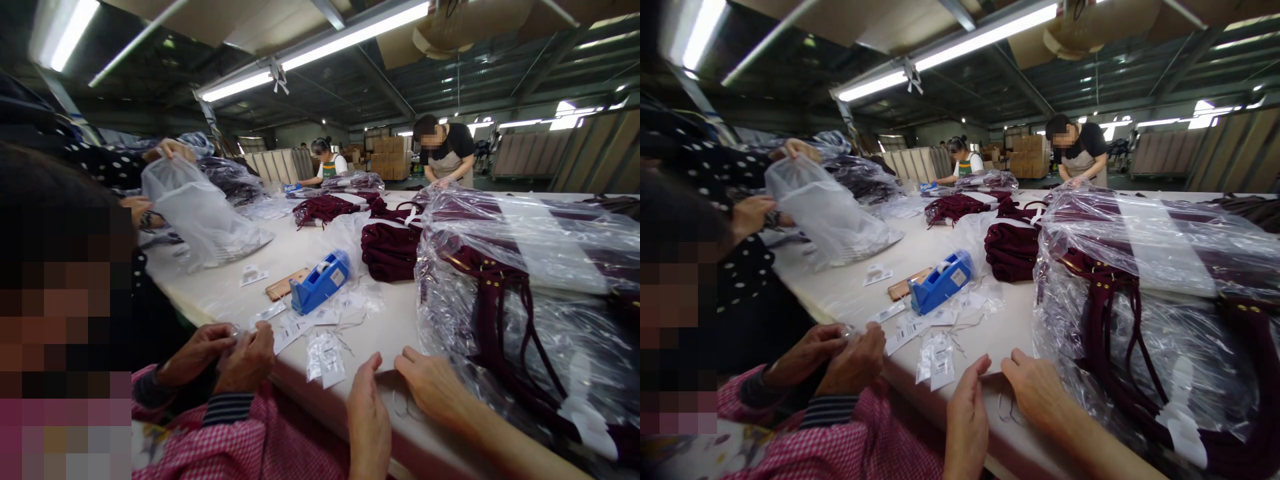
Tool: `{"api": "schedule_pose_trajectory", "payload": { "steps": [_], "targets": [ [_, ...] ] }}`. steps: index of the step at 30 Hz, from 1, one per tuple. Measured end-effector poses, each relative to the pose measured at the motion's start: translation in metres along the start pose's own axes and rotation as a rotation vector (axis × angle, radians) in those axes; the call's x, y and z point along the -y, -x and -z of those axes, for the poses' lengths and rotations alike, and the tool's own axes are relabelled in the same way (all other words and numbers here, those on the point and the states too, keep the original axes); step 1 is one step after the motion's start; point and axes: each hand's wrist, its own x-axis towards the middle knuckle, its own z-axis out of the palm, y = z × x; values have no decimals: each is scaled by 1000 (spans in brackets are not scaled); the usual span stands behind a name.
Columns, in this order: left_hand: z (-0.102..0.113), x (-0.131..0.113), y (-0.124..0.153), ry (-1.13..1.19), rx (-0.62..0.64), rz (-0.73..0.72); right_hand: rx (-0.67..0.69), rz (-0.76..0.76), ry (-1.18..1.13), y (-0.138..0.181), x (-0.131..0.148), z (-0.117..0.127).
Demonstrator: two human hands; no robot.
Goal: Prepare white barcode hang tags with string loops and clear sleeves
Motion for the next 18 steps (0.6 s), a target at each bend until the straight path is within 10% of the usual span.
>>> {"api": "schedule_pose_trajectory", "payload": {
  "steps": [10,18],
  "targets": [
    [29,-34,-61,-280,69,-58,-154,-136,-577,-2,-27,21],
    [-48,-26,-139,-740,196,-212,-194,-239,-1273,-6,-44,26]
  ]
}}
